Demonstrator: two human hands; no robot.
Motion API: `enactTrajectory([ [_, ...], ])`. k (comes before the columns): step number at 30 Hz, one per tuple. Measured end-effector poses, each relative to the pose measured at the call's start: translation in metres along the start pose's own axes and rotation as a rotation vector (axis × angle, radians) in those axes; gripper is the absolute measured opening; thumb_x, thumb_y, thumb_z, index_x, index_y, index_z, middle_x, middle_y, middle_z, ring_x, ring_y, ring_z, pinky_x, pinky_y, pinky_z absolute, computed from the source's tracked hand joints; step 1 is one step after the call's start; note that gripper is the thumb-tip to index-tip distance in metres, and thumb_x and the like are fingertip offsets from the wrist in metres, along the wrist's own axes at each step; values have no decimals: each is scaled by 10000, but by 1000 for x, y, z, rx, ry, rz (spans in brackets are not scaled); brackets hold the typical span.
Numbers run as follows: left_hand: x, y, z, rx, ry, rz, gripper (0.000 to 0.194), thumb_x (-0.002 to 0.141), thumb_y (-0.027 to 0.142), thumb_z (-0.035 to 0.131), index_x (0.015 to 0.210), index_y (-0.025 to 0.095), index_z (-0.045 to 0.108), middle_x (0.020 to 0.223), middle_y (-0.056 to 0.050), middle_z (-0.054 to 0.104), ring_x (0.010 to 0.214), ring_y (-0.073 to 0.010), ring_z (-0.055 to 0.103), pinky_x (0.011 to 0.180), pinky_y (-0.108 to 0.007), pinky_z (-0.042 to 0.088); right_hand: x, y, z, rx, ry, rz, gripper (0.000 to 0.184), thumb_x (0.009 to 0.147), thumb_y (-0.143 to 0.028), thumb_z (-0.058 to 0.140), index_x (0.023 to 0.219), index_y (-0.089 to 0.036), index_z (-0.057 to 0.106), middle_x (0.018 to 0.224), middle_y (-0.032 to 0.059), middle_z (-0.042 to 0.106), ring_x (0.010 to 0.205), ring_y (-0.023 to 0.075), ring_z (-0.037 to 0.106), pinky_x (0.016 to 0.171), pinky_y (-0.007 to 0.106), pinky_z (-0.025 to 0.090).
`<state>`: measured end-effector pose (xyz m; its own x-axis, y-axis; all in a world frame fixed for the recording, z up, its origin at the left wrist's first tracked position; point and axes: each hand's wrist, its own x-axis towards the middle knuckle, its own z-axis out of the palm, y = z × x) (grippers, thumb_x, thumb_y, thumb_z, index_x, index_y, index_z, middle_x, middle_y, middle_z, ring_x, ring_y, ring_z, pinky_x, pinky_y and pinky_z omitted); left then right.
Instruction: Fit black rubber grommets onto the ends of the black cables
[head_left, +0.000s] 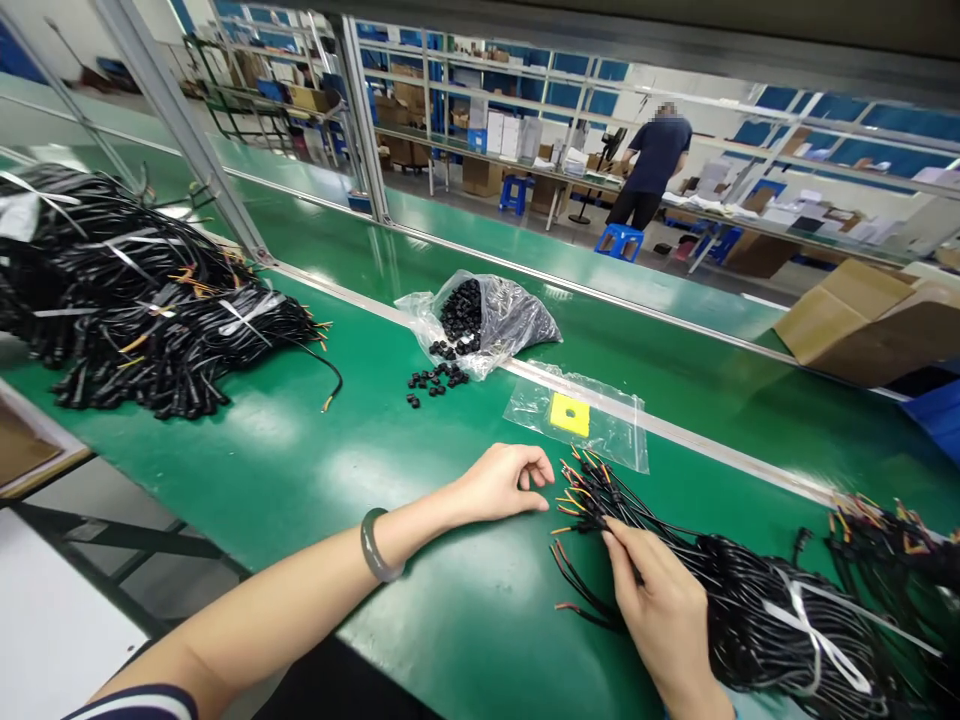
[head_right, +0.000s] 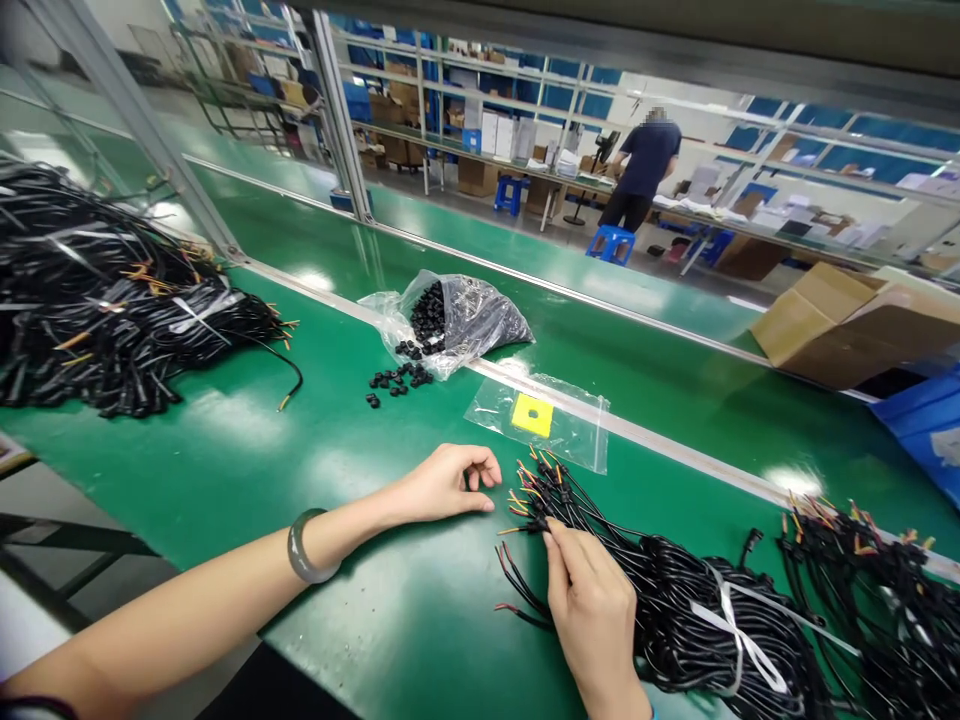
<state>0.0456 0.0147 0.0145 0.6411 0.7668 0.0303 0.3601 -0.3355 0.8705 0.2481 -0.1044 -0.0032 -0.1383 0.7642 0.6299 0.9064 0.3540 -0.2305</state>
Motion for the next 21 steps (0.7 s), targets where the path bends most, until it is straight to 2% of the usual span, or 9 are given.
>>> enactTrajectory([
  [2, 3, -2, -10, 187, -4, -21, 238, 691, 215, 772, 882, 156, 642, 811, 4, 652, 695, -112, 580, 619, -195, 432, 2, 4, 2, -122, 16, 1, 216, 959, -265, 478, 1031, -136, 635, 930, 75, 625, 825, 170, 577, 795, 308, 437],
  [4, 5, -4, -22, 451, 44, -69, 198, 756, 265, 723, 921, 189, 645, 866, -1, 651, 773, -138, 606, 676, -214, 453, 4, 8, 3, -248, 20, 18, 325, 975, -360, 424, 1041, -125, 638, 882, 97, 600, 782, 194, 548, 735, 330, 410],
  [6, 7, -7, -38, 719, 152, -180, 161, 822, 241, 643, 978, 200, 638, 940, -32, 635, 859, -179, 609, 728, -249, 473, 6, 12, 3, -296, 15, 33, 420, 981, -435, 369, 1086, -113, 618, 864, 111, 585, 768, 208, 534, 707, 334, 392],
  [8, 9, -11, -56, 887, 278, -313, 188, 867, 161, 534, 1036, 156, 617, 1018, -105, 601, 938, -246, 588, 749, -315, 490, 6, 12, 1, -228, 21, 40, 408, 973, -455, 389, 1095, -124, 594, 893, 106, 589, 802, 204, 545, 729, 323, 398],
  [11, 12, -23, -81, 960, 410, -425, 240, 891, 130, 438, 1079, 74, 578, 1096, -197, 548, 1030, -337, 529, 770, -407, 493, 2, 6, -5, 15, -40, 33, 234, 956, -368, 477, 1021, -165, 575, 872, 52, 592, 753, 140, 556, 699, 251, 418],
  [14, 18, -37, -93, 977, 441, -451, 223, 893, 188, 474, 1059, 79, 574, 1076, -184, 571, 1024, -343, 526, 775, -412, 497, -3, -1, -9, 210, -301, 29, 134, 954, -284, 478, 904, -193, 563, 758, -8, 569, 569, 77, 515, 555, 186, 399],
  [17, 22, -45, -96, 976, 439, -440, 188, 888, 188, 479, 1027, 115, 582, 1029, -146, 615, 998, -314, 550, 758, -377, 503, -7, -4, -9, 145, -519, 7, 119, 915, -256, 504, 816, -200, 541, 767, -13, 564, 552, 88, 539, 506, 192, 397],
  [21, 23, -46, -97, 977, 467, -430, 211, 889, 180, 440, 1051, 140, 569, 952, -119, 636, 941, -292, 593, 732, -354, 501, -8, -4, -5, 37, -577, -61, 58, 876, -195, 496, 824, -207, 520, 794, -8, 554, 604, 114, 576, 523, 206, 425],
])
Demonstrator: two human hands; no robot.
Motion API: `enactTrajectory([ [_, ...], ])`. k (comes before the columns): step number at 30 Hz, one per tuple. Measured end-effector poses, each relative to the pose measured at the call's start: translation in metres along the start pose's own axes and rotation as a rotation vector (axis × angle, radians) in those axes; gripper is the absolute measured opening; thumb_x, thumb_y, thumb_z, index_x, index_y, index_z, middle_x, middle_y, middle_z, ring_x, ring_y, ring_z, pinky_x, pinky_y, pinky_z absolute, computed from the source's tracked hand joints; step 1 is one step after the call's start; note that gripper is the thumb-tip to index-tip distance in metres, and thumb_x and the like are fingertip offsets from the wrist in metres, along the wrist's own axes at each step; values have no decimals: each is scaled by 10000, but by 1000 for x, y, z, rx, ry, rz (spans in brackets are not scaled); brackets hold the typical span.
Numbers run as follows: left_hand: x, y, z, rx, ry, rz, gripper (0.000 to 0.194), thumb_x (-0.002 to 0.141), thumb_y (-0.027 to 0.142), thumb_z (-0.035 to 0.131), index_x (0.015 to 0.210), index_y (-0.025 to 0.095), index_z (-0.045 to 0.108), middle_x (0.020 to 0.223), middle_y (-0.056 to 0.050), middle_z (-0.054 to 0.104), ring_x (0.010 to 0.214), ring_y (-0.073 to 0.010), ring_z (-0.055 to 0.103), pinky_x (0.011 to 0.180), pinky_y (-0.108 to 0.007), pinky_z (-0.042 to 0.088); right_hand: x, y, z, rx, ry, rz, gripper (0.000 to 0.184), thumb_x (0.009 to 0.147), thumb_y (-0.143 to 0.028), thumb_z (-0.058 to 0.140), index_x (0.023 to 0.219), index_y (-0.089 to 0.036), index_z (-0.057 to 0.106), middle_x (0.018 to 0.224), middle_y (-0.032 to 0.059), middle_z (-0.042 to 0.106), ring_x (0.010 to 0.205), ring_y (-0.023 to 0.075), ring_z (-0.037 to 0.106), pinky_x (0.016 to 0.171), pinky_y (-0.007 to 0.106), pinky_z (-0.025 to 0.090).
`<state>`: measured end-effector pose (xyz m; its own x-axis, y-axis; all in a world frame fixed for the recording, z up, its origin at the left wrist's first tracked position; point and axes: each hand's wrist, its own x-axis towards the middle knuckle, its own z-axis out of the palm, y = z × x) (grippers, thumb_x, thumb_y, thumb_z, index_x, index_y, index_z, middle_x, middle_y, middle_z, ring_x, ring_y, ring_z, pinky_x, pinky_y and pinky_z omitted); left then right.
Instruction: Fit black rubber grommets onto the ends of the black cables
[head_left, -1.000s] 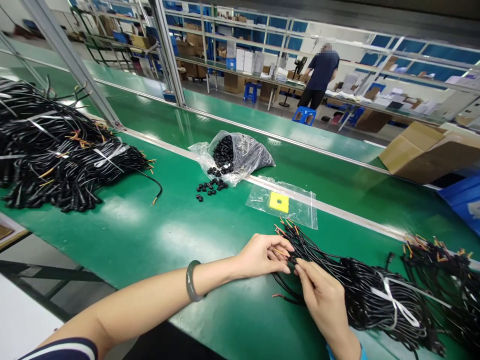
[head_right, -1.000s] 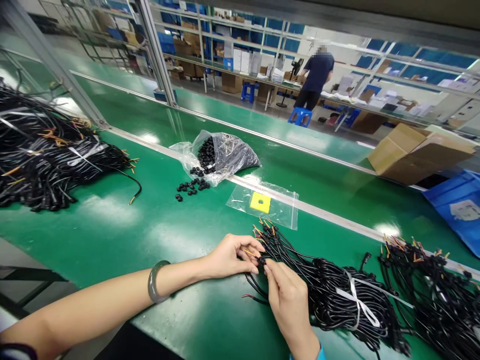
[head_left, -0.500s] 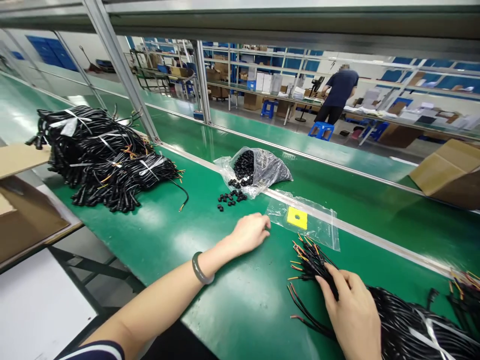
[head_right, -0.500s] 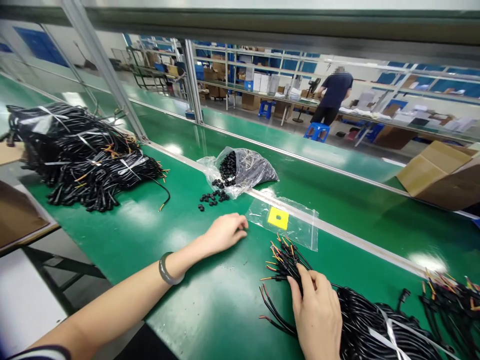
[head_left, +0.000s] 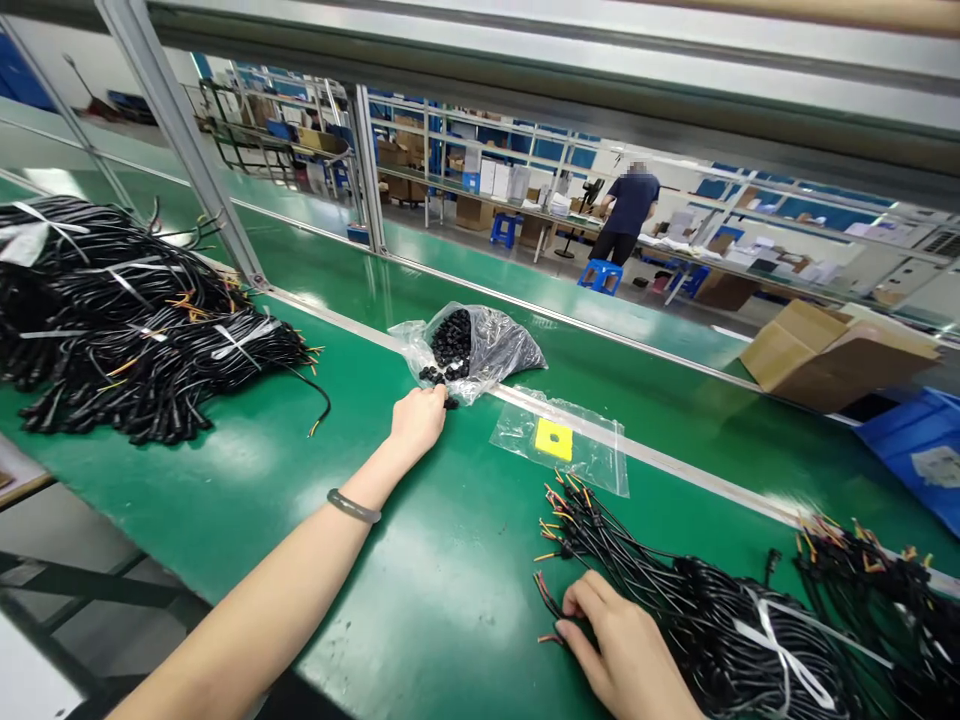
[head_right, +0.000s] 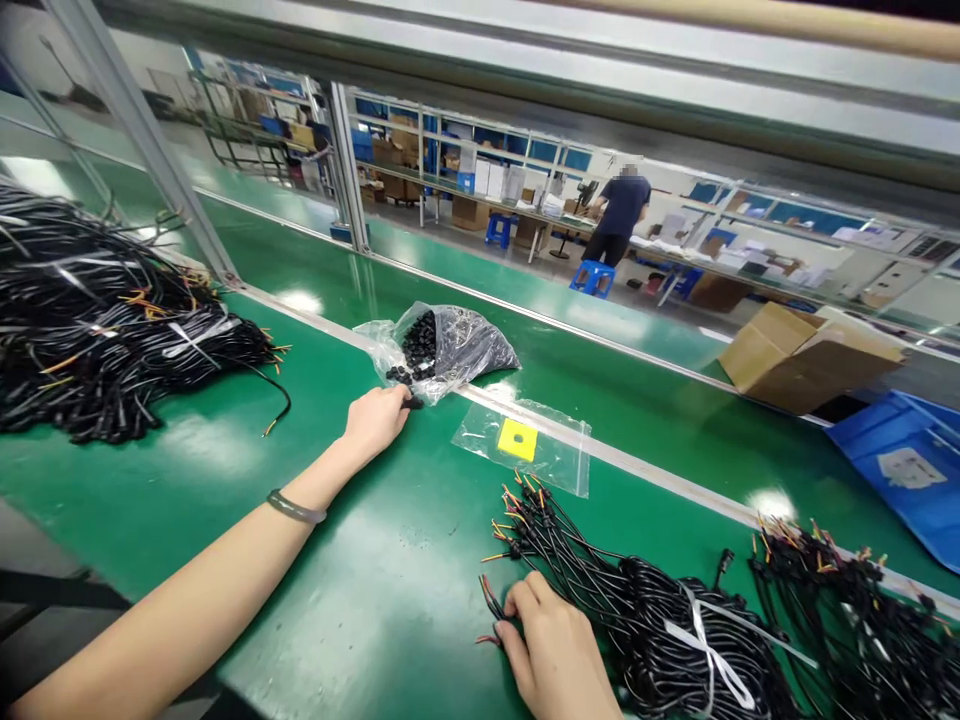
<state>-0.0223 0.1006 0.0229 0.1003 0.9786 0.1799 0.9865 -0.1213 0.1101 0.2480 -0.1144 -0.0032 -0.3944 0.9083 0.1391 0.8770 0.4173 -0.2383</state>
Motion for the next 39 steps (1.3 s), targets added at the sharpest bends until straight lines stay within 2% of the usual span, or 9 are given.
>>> enactTrajectory([
  [3, -3, 2, 1, -79, 91, 26, 241, 902, 204, 410, 1086, 145, 553, 1012, -119, 612, 883, -256, 620, 745, -342, 505, 2, -1, 0, -17, 66, -50, 155, 919, -197, 418, 786, -200, 498, 748, 0, 545, 622, 115, 576, 529, 196, 426],
  [6, -10, 14, 5, -453, 203, 167, 187, 856, 159, 442, 986, 145, 576, 991, -92, 618, 849, -186, 629, 779, -293, 522, 4, -2, 0, 12, 185, -40, 216, 962, -226, 360, 781, -191, 472, 690, -2, 529, 579, 100, 554, 513, 181, 411],
  [9, -17, 37, 11, -863, 93, 246, 166, 784, 129, 529, 942, 137, 582, 882, -51, 659, 759, -133, 642, 730, -235, 548, 3, -1, 0, 81, 247, 26, 180, 980, -238, 357, 852, -193, 476, 685, -15, 524, 544, 81, 533, 507, 164, 402],
  [11, -18, 55, 14, -926, -59, 262, 159, 768, 141, 592, 924, 122, 604, 847, -43, 684, 735, -125, 657, 716, -219, 553, 3, 0, 1, 108, 270, 42, 163, 981, -239, 360, 881, -195, 481, 696, -15, 527, 547, 79, 533, 509, 160, 401],
  [14, -11, 77, 19, -810, -185, 316, 129, 770, 138, 620, 889, 114, 666, 783, -36, 699, 724, -136, 669, 715, -220, 547, 4, -2, 1, 109, 317, 33, 175, 983, -240, 350, 879, -193, 483, 689, -14, 523, 539, 82, 530, 501, 164, 392],
  [21, 12, 103, 26, -483, -124, 510, 285, 809, 65, 526, 1041, 131, 679, 984, -108, 677, 909, -230, 638, 849, -333, 488, 8, -10, 0, 97, 390, 38, 219, 988, -247, 325, 833, -196, 472, 673, -20, 517, 531, 87, 517, 487, 180, 363],
  [24, 15, 108, 27, -367, -119, 579, 275, 848, 85, 486, 1063, 115, 655, 994, -130, 661, 907, -255, 634, 836, -359, 485, 7, -10, 1, 109, 375, 53, 213, 983, -238, 329, 831, -198, 473, 678, -23, 519, 527, 87, 505, 487, 187, 347],
  [31, 20, 111, 27, -197, -171, 747, 269, 875, 61, 447, 1003, 130, 673, 1014, -119, 642, 939, -239, 620, 838, -323, 475, 7, -13, -1, 145, 377, 79, 196, 971, -225, 342, 815, -198, 457, 685, -31, 509, 514, 84, 471, 489, 201, 327],
  [39, 16, 113, 25, -230, -182, 739, 209, 847, 28, 478, 990, 112, 605, 823, -121, 642, 859, -252, 611, 801, -348, 464, 8, -15, -3, 159, 360, 99, 203, 973, -223, 343, 825, -194, 479, 703, -23, 525, 532, 86, 485, 503, 203, 333],
])
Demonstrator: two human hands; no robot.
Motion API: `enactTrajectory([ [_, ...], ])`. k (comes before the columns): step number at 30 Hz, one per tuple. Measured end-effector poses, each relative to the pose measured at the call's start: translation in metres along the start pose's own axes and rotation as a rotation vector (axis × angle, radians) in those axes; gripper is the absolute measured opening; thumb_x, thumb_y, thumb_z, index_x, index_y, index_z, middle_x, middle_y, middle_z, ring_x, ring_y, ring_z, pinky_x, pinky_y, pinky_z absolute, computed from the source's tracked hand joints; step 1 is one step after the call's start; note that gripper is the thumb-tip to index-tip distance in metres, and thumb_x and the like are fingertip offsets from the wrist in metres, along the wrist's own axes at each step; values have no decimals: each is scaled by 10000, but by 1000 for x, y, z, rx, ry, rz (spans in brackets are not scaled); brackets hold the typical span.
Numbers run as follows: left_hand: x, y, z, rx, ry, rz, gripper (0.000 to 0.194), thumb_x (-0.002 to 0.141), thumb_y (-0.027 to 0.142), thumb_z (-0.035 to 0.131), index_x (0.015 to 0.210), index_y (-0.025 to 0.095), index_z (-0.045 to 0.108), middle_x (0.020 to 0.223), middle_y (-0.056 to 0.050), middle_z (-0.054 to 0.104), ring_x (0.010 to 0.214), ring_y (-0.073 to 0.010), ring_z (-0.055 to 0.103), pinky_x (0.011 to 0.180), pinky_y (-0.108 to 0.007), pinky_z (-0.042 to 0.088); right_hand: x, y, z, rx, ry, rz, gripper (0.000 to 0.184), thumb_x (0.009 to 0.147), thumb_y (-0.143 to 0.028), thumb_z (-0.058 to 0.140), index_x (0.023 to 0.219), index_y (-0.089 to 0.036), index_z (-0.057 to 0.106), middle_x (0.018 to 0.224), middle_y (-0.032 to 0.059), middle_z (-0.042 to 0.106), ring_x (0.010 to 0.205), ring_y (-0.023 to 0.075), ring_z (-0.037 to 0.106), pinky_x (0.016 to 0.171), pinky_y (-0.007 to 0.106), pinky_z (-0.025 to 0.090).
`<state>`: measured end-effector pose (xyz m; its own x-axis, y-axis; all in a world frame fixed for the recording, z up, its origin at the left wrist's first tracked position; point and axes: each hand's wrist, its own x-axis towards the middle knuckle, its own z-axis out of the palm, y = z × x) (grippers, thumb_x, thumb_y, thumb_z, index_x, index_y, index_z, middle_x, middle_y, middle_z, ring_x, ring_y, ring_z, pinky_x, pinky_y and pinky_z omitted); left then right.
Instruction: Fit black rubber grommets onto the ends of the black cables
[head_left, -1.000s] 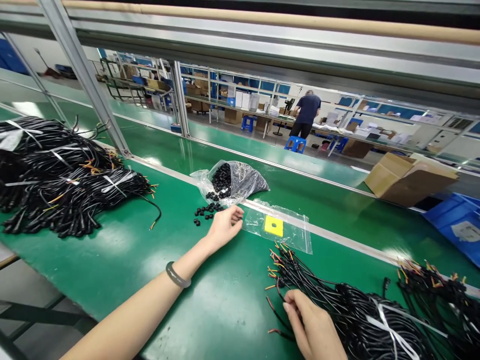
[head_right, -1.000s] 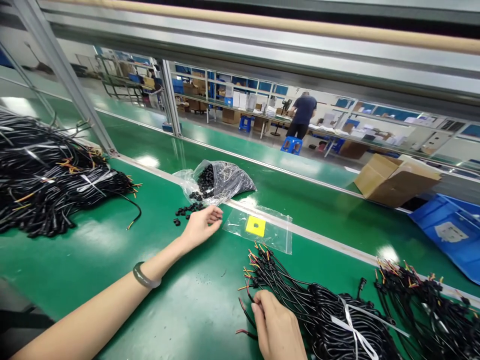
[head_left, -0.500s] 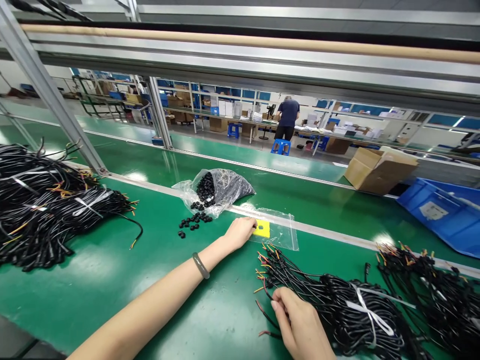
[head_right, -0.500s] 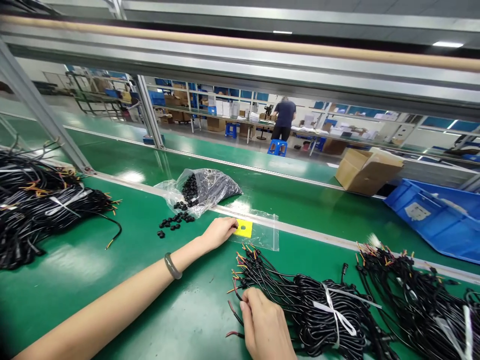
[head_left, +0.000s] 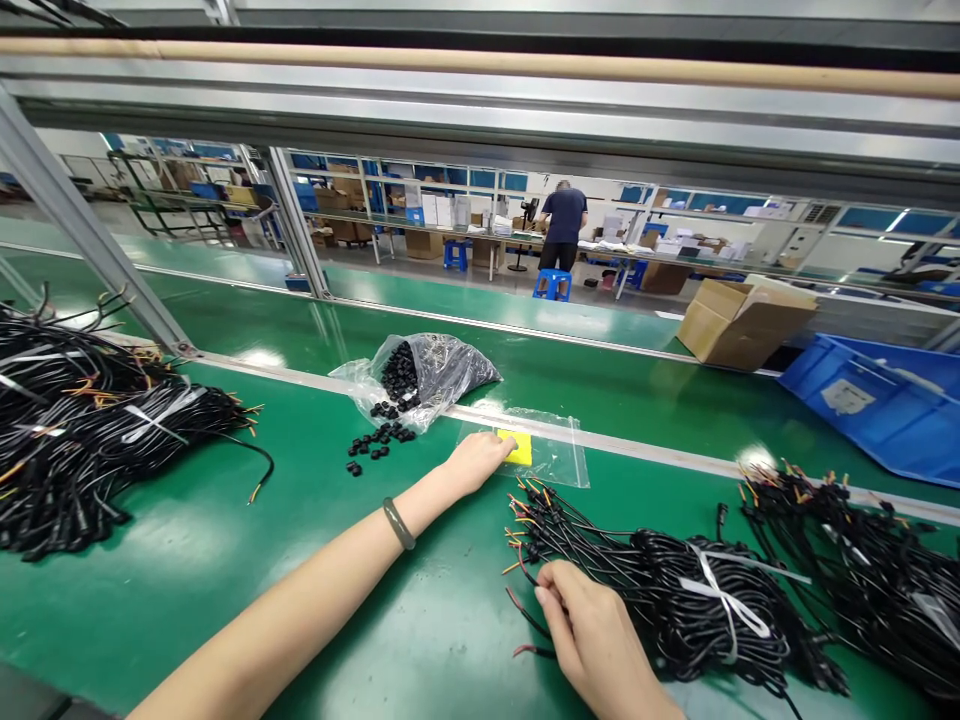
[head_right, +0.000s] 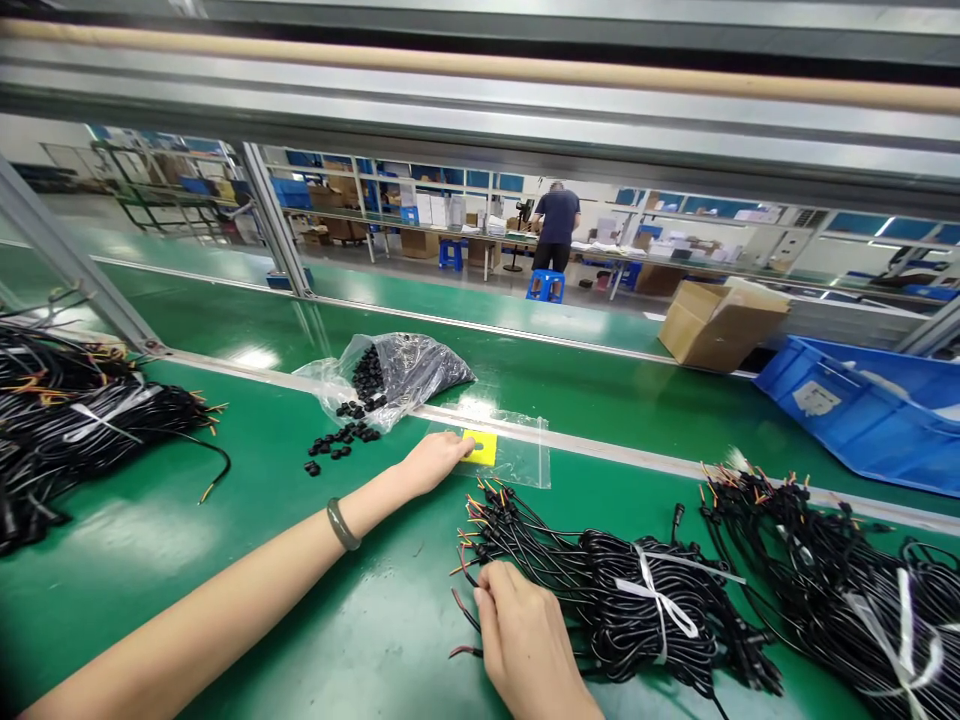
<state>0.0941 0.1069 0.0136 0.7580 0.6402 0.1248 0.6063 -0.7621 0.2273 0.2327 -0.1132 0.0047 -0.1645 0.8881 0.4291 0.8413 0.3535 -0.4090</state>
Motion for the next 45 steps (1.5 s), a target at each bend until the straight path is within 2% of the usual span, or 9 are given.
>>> enactTrajectory([
  [4, -4, 2, -3, -160, 70, -52, 215, 843, 37, 493, 1022, 120, 579, 845, -107, 654, 865, -238, 622, 825, -356, 472, -1, 0, 0, 26, 33, 4, 191, 967, -221, 363, 842, -186, 503, 720, -9, 535, 561, 85, 509, 508, 190, 351],
  [7, -15, 11, -2, -319, 134, -111, 241, 865, 59, 480, 1089, 114, 549, 958, -106, 666, 883, -185, 643, 812, -296, 504, -1, 1, 1, 88, 85, 24, 145, 956, -221, 405, 891, -174, 526, 753, 8, 544, 619, 88, 538, 538, 175, 388],
  [9, -29, 21, 0, -633, 115, -199, 209, 871, 98, 506, 1071, 94, 566, 945, -104, 676, 837, -156, 661, 765, -251, 529, -1, 2, 1, 127, 132, 35, 122, 950, -219, 433, 923, -169, 540, 769, 14, 549, 645, 90, 545, 567, 172, 408],
  [11, -46, 33, 1, -1152, 46, -336, 193, 829, 152, 603, 1005, 73, 608, 865, -96, 684, 781, -146, 669, 748, -238, 542, -1, 2, 0, 161, 169, 39, 116, 948, -211, 446, 939, -171, 554, 784, 17, 556, 672, 93, 551, 598, 171, 420],
  [13, -63, 43, 2, -1609, -29, -447, 278, 721, 207, 745, 938, 64, 646, 796, -83, 682, 733, -135, 666, 749, -231, 547, 0, 1, -1, 195, 188, 44, 120, 949, -198, 449, 948, -178, 567, 806, 18, 567, 706, 94, 559, 626, 167, 428],
  [16, -82, 54, 4, -1862, -109, -488, 419, 576, 269, 866, 888, 65, 674, 736, -74, 677, 656, -114, 653, 684, -197, 550, 1, -1, -4, 249, 195, 57, 119, 947, -188, 462, 945, -188, 581, 810, 8, 575, 716, 84, 559, 631, 150, 428],
  [24, -94, 61, 7, -1914, -194, -494, 434, 567, 300, 877, 876, 58, 692, 719, -106, 688, 628, -132, 663, 655, -214, 564, 2, 2, -6, 285, 176, 104, 110, 932, -221, 506, 914, -193, 611, 744, -12, 568, 604, 69, 516, 543, 139, 404],
  [41, -98, 61, 8, -1961, -214, -557, 422, 566, 262, 877, 878, 58, 679, 724, -105, 690, 645, -142, 672, 638, -204, 561, 4, 1, -7, 320, 177, 159, 185, 922, -274, 521, 861, -166, 658, 715, 19, 594, 573, 85, 537, 507, 154, 417],
  [45, -99, 60, 6, -1979, -207, -559, 401, 575, 242, 872, 872, 52, 682, 730, -110, 692, 661, -144, 678, 642, -198, 569, 4, 1, -7, 314, 172, 140, 168, 919, -251, 524, 927, -165, 668, 728, 21, 602, 571, 81, 543, 503, 153, 414],
])
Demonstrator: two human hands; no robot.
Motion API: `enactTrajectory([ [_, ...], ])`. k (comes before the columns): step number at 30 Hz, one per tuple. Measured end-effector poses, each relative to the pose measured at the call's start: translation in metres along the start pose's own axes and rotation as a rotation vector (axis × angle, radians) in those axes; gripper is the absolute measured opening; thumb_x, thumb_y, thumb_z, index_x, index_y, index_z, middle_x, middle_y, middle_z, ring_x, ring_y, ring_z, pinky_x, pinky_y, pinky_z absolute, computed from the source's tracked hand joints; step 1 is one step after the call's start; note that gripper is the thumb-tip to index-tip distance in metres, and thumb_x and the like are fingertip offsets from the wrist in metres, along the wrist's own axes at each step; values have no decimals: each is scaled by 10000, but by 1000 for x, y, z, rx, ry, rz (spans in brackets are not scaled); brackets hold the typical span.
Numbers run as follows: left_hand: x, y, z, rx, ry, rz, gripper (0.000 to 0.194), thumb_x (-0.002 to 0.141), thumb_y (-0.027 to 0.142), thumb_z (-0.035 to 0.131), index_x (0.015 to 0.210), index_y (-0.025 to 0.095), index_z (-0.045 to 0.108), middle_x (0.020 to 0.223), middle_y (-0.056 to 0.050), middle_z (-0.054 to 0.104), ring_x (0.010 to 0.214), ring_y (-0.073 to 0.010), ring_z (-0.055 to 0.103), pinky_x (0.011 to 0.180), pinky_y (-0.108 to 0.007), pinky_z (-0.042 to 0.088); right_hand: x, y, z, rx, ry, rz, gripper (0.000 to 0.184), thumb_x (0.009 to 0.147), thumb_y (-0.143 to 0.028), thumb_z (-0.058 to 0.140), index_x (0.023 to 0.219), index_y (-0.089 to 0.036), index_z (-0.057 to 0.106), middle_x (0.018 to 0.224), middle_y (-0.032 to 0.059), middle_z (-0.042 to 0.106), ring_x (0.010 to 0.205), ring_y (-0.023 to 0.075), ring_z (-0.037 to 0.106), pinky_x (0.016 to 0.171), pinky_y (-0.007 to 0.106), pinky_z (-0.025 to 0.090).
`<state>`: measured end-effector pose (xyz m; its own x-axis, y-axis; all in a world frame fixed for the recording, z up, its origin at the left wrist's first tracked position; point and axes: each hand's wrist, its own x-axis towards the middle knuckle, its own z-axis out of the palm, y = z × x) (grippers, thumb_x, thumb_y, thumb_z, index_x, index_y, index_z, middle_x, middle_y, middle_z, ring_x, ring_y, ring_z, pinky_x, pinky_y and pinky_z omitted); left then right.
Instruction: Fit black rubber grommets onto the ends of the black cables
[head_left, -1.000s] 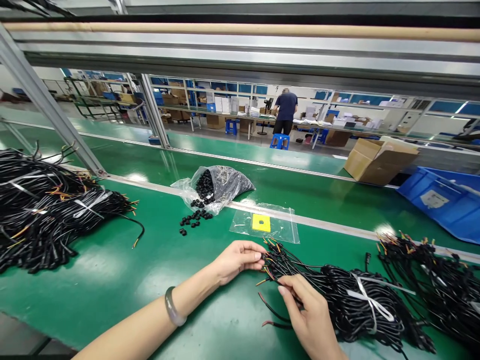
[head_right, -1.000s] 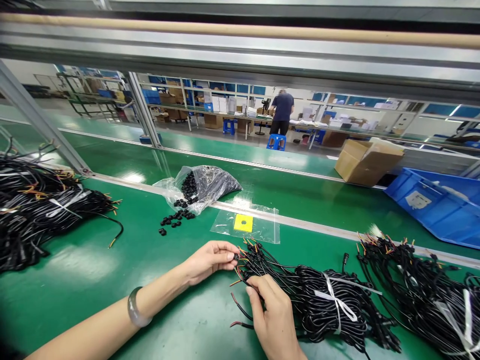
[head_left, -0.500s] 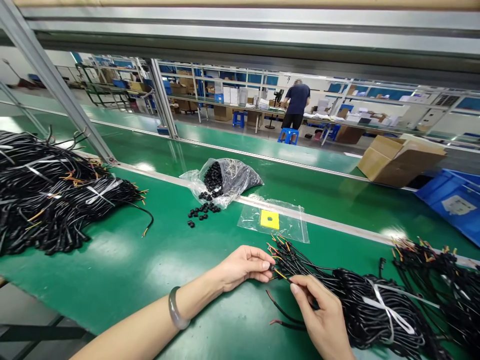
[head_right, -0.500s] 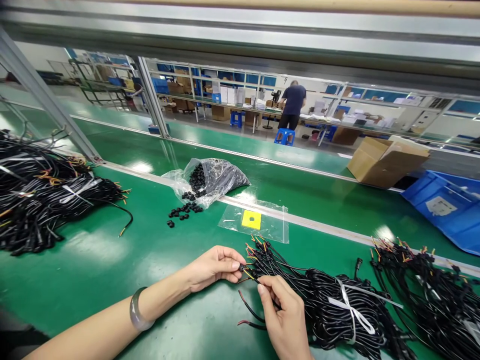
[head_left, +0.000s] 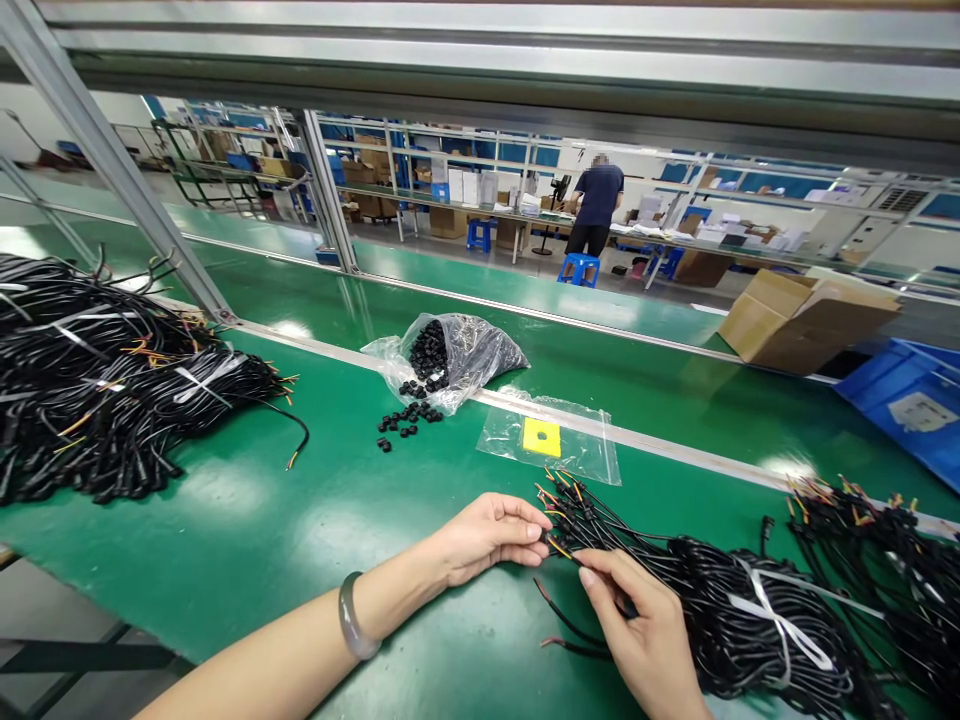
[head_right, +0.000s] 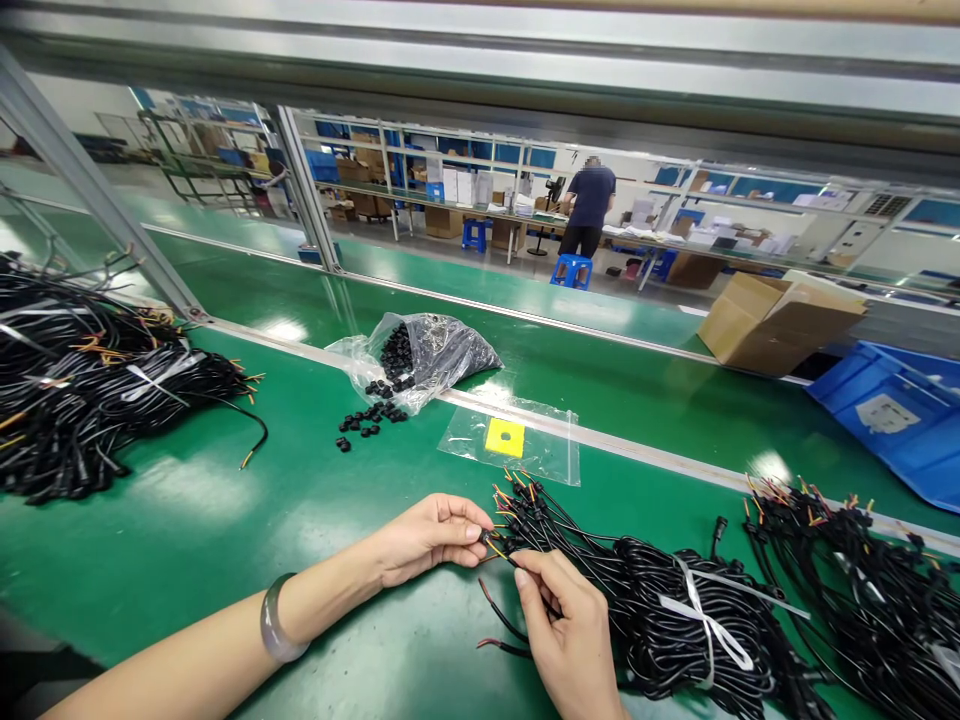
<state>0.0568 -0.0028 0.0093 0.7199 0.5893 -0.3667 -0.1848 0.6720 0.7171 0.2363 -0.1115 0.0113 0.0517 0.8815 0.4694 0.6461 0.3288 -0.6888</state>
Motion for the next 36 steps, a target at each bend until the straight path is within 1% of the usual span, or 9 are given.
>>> enactTrajectory([
  [7, 0, -1, 1, -9, 18, 0, 397, 564, 237, 879, 855, 51, 683, 730, -116, 696, 659, -148, 684, 638, -193, 579, 0, 0, 0, -22, -17, -41, 180, 910, -192, 533, 990, -161, 691, 705, 5, 583, 566, 56, 530, 520, 135, 414],
  [18, 1, -3, -1, -58, 58, -45, 308, 621, 150, 833, 869, 37, 688, 753, -128, 700, 674, -150, 690, 646, -171, 574, 0, 1, -1, -92, -49, -161, 280, 913, -137, 475, 1099, -153, 684, 644, 0, 505, 539, 53, 502, 495, 142, 396],
  [23, 1, -3, 0, -46, 62, -42, 319, 618, 169, 840, 865, 41, 684, 761, -123, 700, 682, -148, 688, 655, -175, 568, 0, 2, -1, -95, -64, -155, 286, 919, -143, 468, 1109, -163, 680, 651, 3, 511, 548, 53, 508, 504, 142, 405],
  [27, 0, -3, 1, 5, 63, -18, 396, 575, 226, 871, 870, 43, 680, 763, -123, 699, 670, -148, 681, 664, -200, 568, -1, 0, -2, -87, -54, -136, 266, 919, -150, 478, 1088, -156, 683, 670, 5, 526, 555, 50, 516, 507, 135, 408],
  [31, 0, -4, 2, 50, 68, 14, 456, 519, 272, 896, 851, 45, 681, 742, -122, 695, 669, -154, 678, 669, -220, 569, -1, -2, -3, -104, -5, -105, 230, 923, -170, 487, 1032, -144, 688, 699, 8, 556, 563, 46, 526, 522, 121, 421],
  [36, 0, -5, 2, 84, 55, 24, 447, 527, 279, 893, 848, 48, 685, 732, -111, 692, 660, -149, 675, 663, -221, 569, -1, -2, -1, -136, 48, -88, 219, 930, -194, 486, 989, -135, 688, 664, 3, 546, 550, 52, 522, 536, 120, 437],
])
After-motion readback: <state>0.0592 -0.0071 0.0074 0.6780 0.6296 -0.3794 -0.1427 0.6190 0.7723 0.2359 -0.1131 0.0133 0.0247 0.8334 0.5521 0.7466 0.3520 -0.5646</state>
